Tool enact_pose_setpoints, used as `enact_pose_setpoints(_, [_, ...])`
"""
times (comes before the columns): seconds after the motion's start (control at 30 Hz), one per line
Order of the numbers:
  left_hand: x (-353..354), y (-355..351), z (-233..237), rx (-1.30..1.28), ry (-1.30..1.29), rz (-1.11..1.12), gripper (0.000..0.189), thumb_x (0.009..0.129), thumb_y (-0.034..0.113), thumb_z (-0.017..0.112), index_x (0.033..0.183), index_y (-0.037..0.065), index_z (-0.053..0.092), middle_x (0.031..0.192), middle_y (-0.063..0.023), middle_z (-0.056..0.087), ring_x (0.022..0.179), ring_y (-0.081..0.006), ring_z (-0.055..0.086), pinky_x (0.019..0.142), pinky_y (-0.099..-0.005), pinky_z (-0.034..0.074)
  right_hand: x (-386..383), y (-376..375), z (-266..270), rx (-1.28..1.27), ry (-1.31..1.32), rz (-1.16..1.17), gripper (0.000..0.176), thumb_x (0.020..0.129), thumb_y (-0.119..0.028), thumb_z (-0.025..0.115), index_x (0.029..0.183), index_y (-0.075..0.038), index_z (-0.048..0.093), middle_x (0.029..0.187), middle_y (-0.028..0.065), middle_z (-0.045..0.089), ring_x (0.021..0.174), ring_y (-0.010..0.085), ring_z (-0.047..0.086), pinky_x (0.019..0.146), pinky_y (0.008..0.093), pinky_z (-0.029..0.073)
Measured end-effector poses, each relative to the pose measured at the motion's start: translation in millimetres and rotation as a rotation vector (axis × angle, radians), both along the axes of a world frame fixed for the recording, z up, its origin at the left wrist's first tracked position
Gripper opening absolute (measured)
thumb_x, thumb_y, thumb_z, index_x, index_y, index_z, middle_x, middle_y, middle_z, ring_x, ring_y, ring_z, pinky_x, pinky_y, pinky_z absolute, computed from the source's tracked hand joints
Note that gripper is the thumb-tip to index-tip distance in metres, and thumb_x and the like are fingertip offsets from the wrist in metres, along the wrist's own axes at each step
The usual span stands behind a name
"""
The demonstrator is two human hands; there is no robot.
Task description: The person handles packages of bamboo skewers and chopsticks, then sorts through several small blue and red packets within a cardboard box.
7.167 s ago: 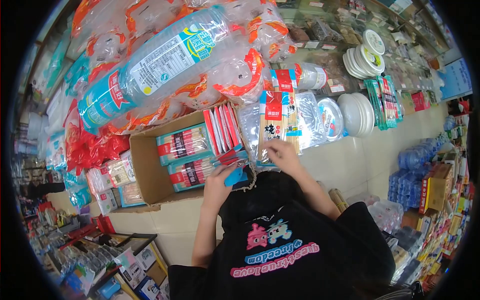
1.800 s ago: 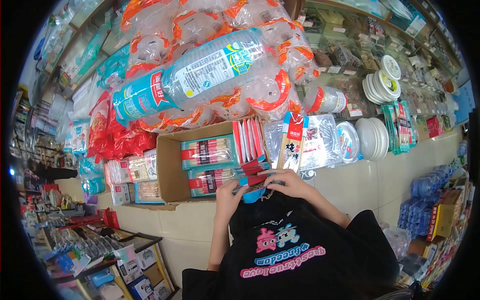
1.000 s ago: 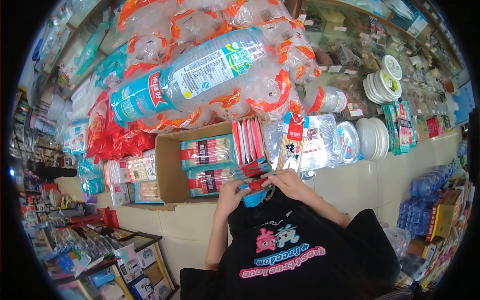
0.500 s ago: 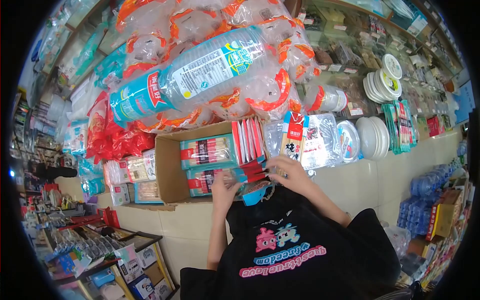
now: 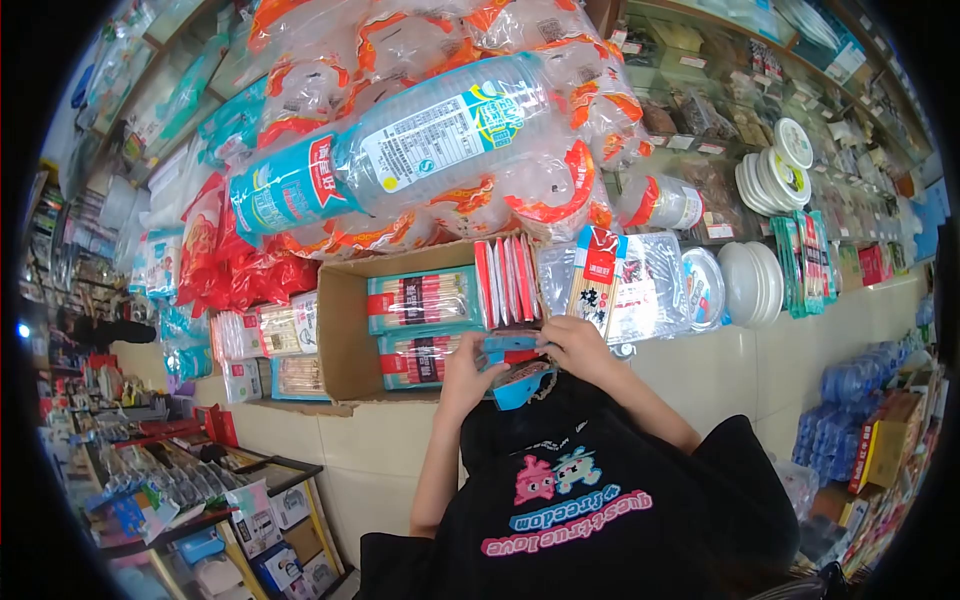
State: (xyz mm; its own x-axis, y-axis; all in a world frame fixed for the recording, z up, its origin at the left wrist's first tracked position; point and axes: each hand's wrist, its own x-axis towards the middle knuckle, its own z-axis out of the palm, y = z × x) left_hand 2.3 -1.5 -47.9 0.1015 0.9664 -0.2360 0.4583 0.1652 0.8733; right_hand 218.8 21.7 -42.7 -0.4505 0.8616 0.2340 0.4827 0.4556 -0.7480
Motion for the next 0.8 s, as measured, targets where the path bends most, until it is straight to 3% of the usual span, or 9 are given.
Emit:
enact_pose_setpoints(0.23, [-7,5,-8,-0.018,-0.096,-0.028,0.041,0.069,0.001,0.076,0.095,0.000,0.045,0.090,-0.0132,0.060,0.087,-0.0219,0.062,0.074,-0.0348,0.056,-4,-6,9,0.044,-0.028,0.007,0.014,0.069,-0.004,0.066,0.077,-0.003,0.055,0.076,0.0111,0.055,0.074,0.0312,0.058,0.062,0.0399,0.047])
enact_pose_setpoints(0.43, [-10,28,-21,0.005,0.045,-0.082,0.044,0.066,0.003,0.078,0.092,0.001,0.044,0.083,-0.0162,0.057,0.076,-0.0295,0.061,0.062,-0.0367,0.051,-10,12,3,-0.051,-0.025,-0.050,0.015,0.071,-0.006,0.066,0.081,-0.003,0.055,0.078,0.0119,0.056,0.073,0.0328,0.058,0.063,0.0401,0.047])
enact_pose_setpoints(0.53, [-5,32,-11,0.004,0.080,-0.090,0.044,0.064,0.005,0.079,0.091,0.001,0.045,0.083,-0.0167,0.057,0.077,-0.0311,0.059,0.063,-0.0387,0.049,-9,19,0,-0.108,-0.056,-0.046,0.017,0.071,-0.004,0.068,0.083,-0.002,0.056,0.084,0.0135,0.058,0.076,0.0324,0.060,0.064,0.0393,0.048])
enact_pose_setpoints(0.63, [-6,27,-9,0.068,0.171,-0.112,0.041,0.067,0.002,0.077,0.095,0.002,0.046,0.090,-0.0145,0.061,0.082,-0.0209,0.064,0.066,-0.0325,0.052,-9,20,2,-0.129,-0.011,-0.058,0.019,0.073,-0.005,0.069,0.088,-0.003,0.058,0.086,0.0115,0.058,0.072,0.0262,0.061,0.061,0.0355,0.048])
enact_pose_setpoints(0.73, [-7,10,4,0.369,0.250,-0.108,0.049,0.067,0.004,0.076,0.109,0.002,0.050,0.099,-0.0153,0.061,0.091,-0.0252,0.063,0.071,-0.0334,0.052,2,15,25,-0.338,0.151,-0.135,0.021,0.075,-0.008,0.069,0.094,-0.005,0.059,0.083,0.0077,0.056,0.067,0.0208,0.059,0.060,0.0312,0.047])
enact_pose_setpoints(0.8, [-23,-8,-5,0.274,0.262,-0.087,0.054,0.068,0.005,0.075,0.115,0.002,0.050,0.101,-0.0150,0.062,0.093,-0.0275,0.063,0.074,-0.0333,0.052,18,8,23,-0.296,0.206,-0.172,0.022,0.076,-0.007,0.069,0.096,-0.005,0.061,0.080,0.0061,0.056,0.063,0.0173,0.057,0.058,0.0284,0.045])
